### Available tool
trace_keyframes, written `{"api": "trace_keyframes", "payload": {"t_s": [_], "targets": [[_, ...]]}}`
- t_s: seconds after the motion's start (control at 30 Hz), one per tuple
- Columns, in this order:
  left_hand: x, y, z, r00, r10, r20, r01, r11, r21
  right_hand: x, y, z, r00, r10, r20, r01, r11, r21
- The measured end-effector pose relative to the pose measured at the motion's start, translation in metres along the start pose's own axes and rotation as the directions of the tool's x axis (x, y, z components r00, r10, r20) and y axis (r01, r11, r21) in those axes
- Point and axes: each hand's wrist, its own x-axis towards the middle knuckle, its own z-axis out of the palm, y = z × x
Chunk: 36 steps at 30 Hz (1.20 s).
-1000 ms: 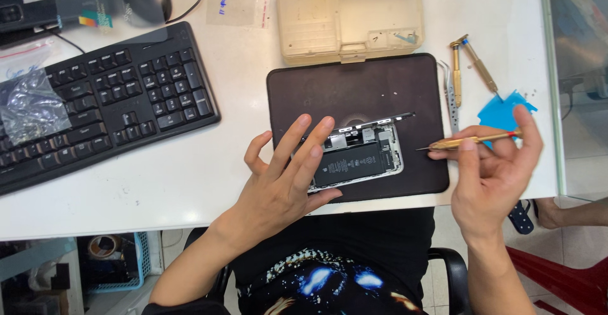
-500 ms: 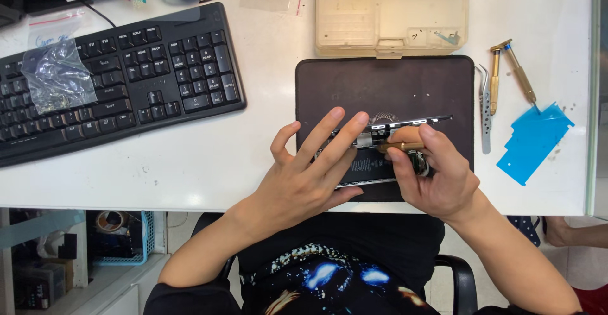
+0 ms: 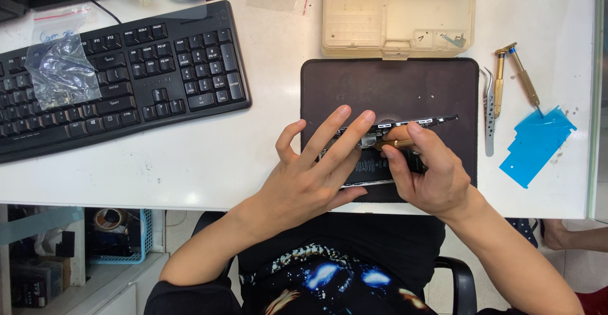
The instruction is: The person disassembles a smartphone, removes the battery, and uses a screwdriver to adjust internal components. They then reassemble the phone and test the screen by pressing the power button.
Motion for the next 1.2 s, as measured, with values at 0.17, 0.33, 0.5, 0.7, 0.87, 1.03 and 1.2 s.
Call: {"api": "trace_keyframes", "payload": {"t_s": [0.17, 0.33, 0.5, 0.7, 0.87, 1.03, 1.2], "targets": [[0.0, 0.001, 0.003, 1.0, 0.001, -0.004, -0.001, 1.0, -0.015, 0.0, 0.0, 0.0, 1.0, -0.011, 0.011, 0.011, 1.0, -0.025], [-0.001, 0.0, 0.002, 1.0, 0.002, -0.005, -0.002, 1.0, -0.007, 0.008, -0.007, -0.001, 1.0, -0.002, -0.012, 0.001, 0.996, -0.084], [-0.001, 0.0, 0.003, 1.0, 0.005, -0.008, -0.005, 1.0, -0.003, 0.019, -0.014, -0.015, 0.995, 0.071, 0.062, -0.073, 0.997, 0.015], [-0.001, 0.0, 0.002, 1.0, 0.007, -0.012, -0.006, 1.0, 0.012, 0.031, -0.022, -0.019, 0.992, 0.129, -0.005, -0.129, 0.991, 0.047], [0.0, 0.0, 0.002, 1.0, 0.0, -0.008, 0.0, 1.0, 0.002, 0.046, -0.023, -0.027, 0.996, 0.062, 0.067, -0.063, 0.998, 0.023], [0.002, 0.001, 0.0, 1.0, 0.0, -0.02, 0.0, 1.0, 0.005, 0.049, -0.022, -0.023, 0.998, 0.002, 0.06, 0.004, 0.996, -0.089], [0.002, 0.001, -0.001, 1.0, -0.008, -0.015, 0.008, 1.0, -0.014, 0.041, -0.021, -0.018, 0.995, -0.077, 0.063, 0.088, 0.978, -0.191]]}}
